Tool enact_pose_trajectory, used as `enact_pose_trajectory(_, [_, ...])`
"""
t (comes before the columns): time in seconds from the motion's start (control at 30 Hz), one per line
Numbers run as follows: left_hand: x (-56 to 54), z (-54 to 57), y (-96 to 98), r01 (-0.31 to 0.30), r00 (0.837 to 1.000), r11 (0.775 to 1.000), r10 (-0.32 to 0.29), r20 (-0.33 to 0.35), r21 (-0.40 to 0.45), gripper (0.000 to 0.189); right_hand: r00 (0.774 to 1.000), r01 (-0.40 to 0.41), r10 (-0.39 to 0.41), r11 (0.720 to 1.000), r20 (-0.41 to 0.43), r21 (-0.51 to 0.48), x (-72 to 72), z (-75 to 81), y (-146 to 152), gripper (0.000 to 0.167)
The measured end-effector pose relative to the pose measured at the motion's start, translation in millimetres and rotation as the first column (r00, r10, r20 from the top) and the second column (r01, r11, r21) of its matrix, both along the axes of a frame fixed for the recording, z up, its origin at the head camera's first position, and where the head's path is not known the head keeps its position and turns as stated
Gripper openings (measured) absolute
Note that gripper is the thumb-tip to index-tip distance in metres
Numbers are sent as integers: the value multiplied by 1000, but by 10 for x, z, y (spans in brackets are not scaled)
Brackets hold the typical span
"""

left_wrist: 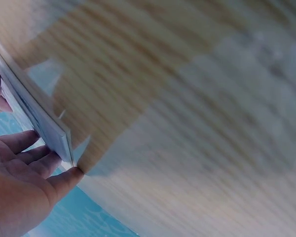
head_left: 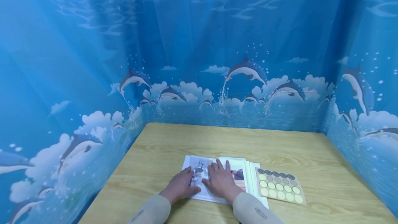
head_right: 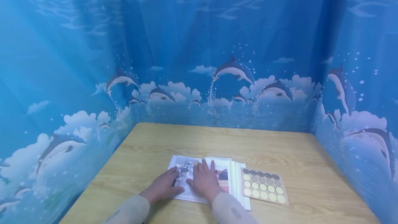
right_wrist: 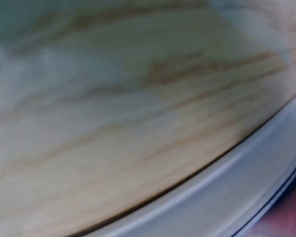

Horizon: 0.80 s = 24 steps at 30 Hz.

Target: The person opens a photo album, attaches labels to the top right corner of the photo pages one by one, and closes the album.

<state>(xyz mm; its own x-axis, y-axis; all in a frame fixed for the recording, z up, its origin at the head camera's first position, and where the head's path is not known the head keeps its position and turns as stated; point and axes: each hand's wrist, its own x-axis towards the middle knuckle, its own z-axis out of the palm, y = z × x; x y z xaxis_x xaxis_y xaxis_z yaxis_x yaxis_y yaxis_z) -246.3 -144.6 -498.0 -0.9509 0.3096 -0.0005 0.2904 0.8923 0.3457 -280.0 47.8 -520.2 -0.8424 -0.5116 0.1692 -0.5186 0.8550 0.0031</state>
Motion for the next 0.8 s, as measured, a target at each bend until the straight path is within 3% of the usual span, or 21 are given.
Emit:
enact_pose_trajectory(0.33, [20, 43, -4, -4, 1000, 1000, 4, -9, 7, 75, 1000, -10, 10, 1000, -5, 0, -37, 58, -13, 66])
enact_pose_trajectory(0.63, [29, -13, 5, -2, 1000, 1000, 2, 2, -1, 75, 999, 0, -2, 1000, 46, 31, -92, 79, -14, 67])
enact_pose_trajectory(0.8, [13, -2, -5, -3, 1000, 1000, 3, -15, -2, 75, 1000, -17, 16, 999, 16, 32, -87, 71, -10, 68])
